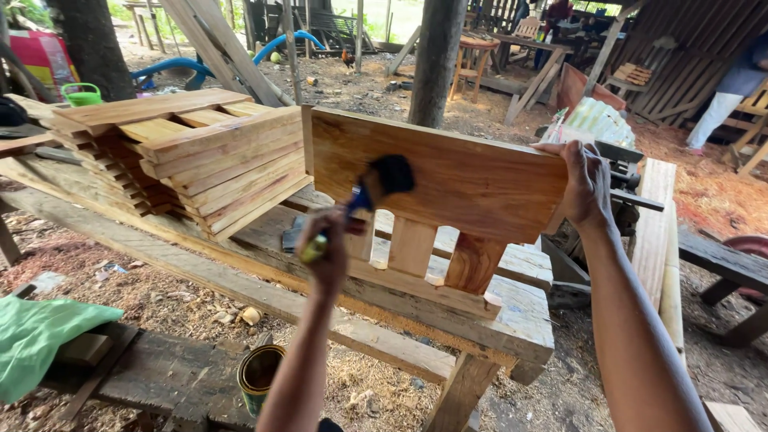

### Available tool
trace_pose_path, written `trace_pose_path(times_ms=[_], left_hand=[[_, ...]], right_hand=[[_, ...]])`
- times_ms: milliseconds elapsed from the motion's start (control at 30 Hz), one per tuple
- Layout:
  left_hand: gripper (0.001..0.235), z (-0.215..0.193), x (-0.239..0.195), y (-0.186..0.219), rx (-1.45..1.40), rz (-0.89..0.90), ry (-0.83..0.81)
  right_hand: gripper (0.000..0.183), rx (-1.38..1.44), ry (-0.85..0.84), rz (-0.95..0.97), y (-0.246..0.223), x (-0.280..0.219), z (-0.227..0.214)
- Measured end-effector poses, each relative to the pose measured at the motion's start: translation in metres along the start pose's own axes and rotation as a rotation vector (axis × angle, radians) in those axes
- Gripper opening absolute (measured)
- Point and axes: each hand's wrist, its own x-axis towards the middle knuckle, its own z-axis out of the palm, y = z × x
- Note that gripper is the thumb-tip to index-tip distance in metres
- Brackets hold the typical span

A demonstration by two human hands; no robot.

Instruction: The person applies a dark wood stain to a wooden chair backrest using a paintbrush. They repeatedly dip the brush into a can of stain and cover the surface, including the edges and the vertical slats, while holding the piece on a workbench.

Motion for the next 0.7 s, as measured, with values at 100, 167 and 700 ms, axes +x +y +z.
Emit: trace_pose_path(times_ms=[100, 167, 700], left_hand=[[0.012, -0.061, 0.035, -0.015, 0.374, 0.191, 0.175], [0.012, -0.065, 0.053, 0.003, 0.287, 0.156, 0.24], [0.009, 0.037, 0.035, 0.033, 0.096, 0.27, -0.24]], right_hand=[[0.086, -0.013, 0.007, 0.019, 0.007, 0.001, 0.001], [0.087, -0.017, 0.013, 0.021, 0.009, 0.0, 0.001], [0.089, 0.062, 0.009, 0.066, 0.016, 0.004, 0.005]])
